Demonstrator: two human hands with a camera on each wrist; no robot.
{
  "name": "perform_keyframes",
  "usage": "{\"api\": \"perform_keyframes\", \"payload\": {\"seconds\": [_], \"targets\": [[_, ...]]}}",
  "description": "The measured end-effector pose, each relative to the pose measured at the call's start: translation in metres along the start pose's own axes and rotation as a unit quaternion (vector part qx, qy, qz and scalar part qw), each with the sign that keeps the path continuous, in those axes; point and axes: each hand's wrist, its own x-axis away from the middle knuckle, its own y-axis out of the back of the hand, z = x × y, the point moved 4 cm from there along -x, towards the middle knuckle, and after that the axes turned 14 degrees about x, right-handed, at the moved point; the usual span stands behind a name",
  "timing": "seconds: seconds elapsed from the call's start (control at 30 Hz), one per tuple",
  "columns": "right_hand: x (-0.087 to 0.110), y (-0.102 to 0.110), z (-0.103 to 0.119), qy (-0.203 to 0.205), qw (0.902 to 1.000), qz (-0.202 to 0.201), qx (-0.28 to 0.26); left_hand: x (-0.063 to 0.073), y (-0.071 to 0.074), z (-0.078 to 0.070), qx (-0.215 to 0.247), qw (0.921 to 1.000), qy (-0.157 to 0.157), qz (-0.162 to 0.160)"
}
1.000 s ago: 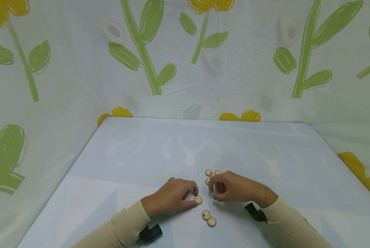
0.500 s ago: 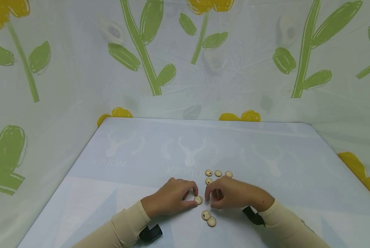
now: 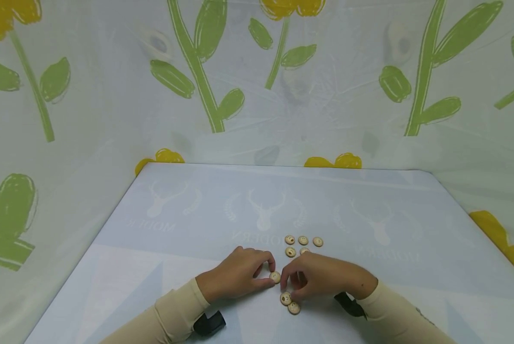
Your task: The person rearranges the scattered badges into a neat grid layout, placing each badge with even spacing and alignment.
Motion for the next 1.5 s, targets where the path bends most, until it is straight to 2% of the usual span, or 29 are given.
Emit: {"api": "perform_keyframes", "payload": {"seconds": [0.57,1.2,1.5], "targets": [[-0.0012,-0.0033,0.0065,-0.014,0.9998,0.016,0.000,0.0003,-0.0007,-0.0010,0.003,1.0000,0.004,0.003],[-0.0012,-0.0042,0.0087,0.015,0.9997,0.011,0.017,-0.0003,-0.0004,-0.0016,0.004,1.0000,0.002,0.004],[-0.0032,-0.0069,0.0082,-0.001,0.9996,0.012,0.027,-0.0002,-0.0005,-0.0018,0.000,0.9999,0.010,0.007]]}}
